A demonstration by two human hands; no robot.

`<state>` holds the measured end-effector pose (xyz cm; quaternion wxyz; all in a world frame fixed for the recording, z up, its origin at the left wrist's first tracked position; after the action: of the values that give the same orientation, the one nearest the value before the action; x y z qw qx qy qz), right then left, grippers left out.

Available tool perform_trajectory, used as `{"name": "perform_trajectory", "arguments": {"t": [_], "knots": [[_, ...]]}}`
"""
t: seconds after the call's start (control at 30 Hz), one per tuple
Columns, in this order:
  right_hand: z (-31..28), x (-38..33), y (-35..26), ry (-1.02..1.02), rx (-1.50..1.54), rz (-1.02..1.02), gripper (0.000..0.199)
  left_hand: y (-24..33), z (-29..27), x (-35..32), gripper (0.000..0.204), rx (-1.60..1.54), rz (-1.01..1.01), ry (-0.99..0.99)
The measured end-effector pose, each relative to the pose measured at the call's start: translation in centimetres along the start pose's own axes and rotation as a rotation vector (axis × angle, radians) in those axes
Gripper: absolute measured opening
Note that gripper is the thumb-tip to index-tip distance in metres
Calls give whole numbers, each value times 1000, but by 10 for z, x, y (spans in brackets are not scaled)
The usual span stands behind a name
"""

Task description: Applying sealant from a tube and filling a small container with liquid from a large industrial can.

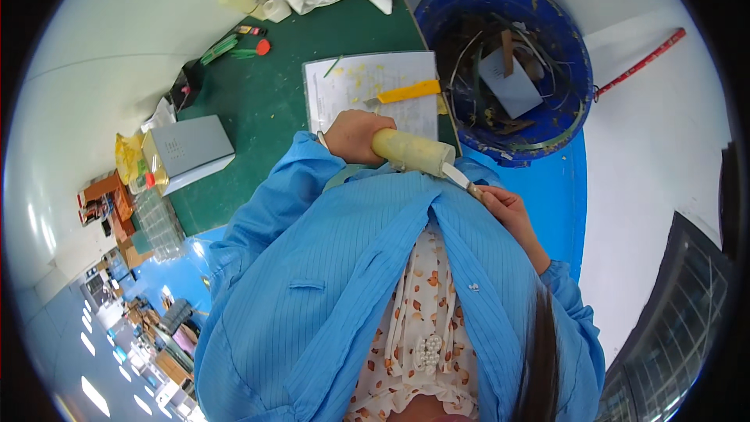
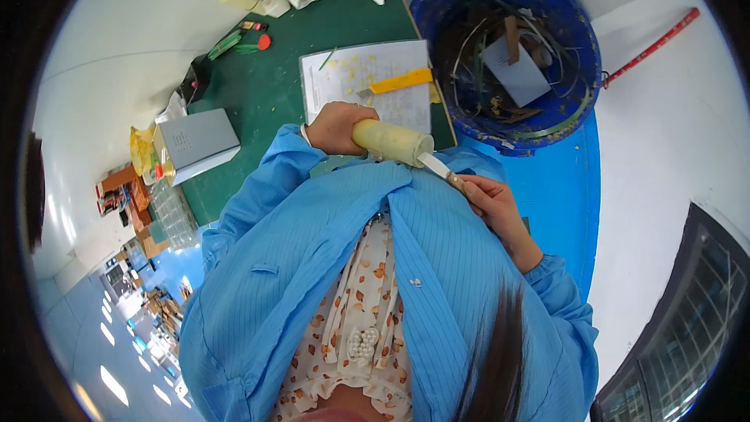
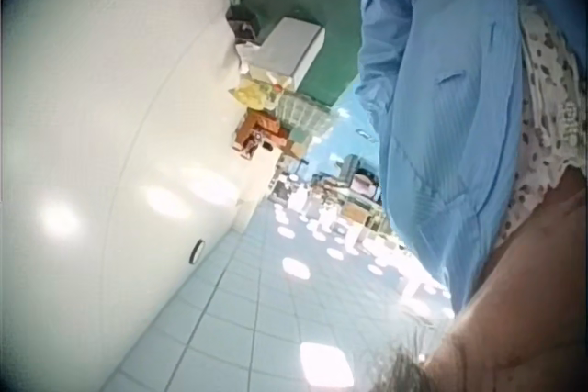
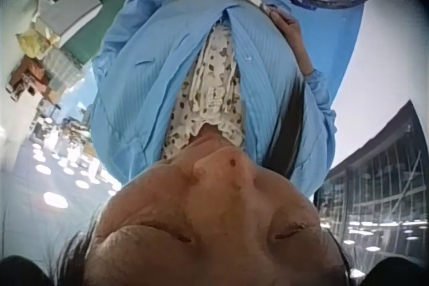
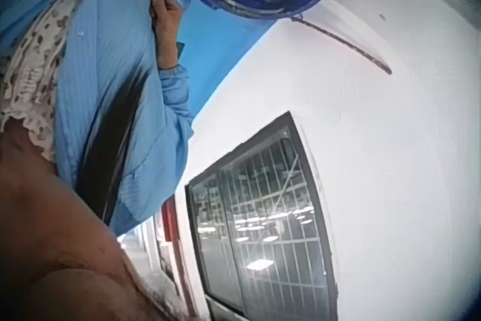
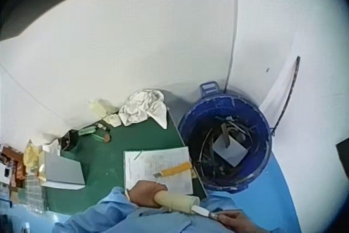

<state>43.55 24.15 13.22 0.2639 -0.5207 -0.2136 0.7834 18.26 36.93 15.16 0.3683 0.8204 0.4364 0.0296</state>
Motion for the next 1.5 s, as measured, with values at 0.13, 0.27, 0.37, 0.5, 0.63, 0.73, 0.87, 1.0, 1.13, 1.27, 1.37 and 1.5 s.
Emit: {"name": "perform_trajectory", "arguments": {"t": [0.13, 0.27, 0.37, 0.5, 0.63, 0.73, 0.87, 1.0, 1.13, 1.27, 1.37, 1.5], "knots": [[-16, -13, 6, 71, 66, 14, 31, 2, 15, 23, 39, -95, -8, -138], [-21, -23, 7, 104, 87, 25, 33, -4, 35, 33, 41, -203, -63, -234], [-20, -28, 2, 166, 155, 19, 33, -12, 50, 35, 42, -306, -84, -280], [-23, -31, 0, 238, 153, 43, 32, -15, 66, 34, 44, -435, -128, -336], [-37, -40, 3, 237, 182, 34, 33, -44, 81, 17, 46, -572, -249, -354], [-54, -47, 6, 97, 368, -85, 35, -96, 90, -5, 49, -677, -484, -311], [-81, 5, -13, 391, -210, -152, 36, -72, 100, 6, 50, -704, -470, -246], [-119, 63, -31, 693, -926, -572, 31, -54, 90, 12, 52, -695, -454, -186], [-132, 85, 5, 761, -1672, -498, 36, -43, 83, -3, 54, -680, -463, -119], [-157, 74, 42, 561, -2029, -163, 45, -51, 76, -31, 55, -652, -497, -40], [-159, 47, 15, 588, -1979, -176, 44, -59, 77, -49, 56, -679, -491, 49], [-163, 49, -17, 707, -1781, -173, 36, -52, 78, -48, 53, -709, -402, 168]]}}
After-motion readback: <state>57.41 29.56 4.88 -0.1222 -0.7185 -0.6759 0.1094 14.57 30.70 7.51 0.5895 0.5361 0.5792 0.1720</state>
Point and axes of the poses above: each hand's wrist, its own x-axis towards the middle knuckle, its own z-axis out of the palm, y = z × x, the point moved 9 cm from there along x, towards the middle knuckle, and after that the axes turned 3 degrees about -x, right-handed, at the moved point
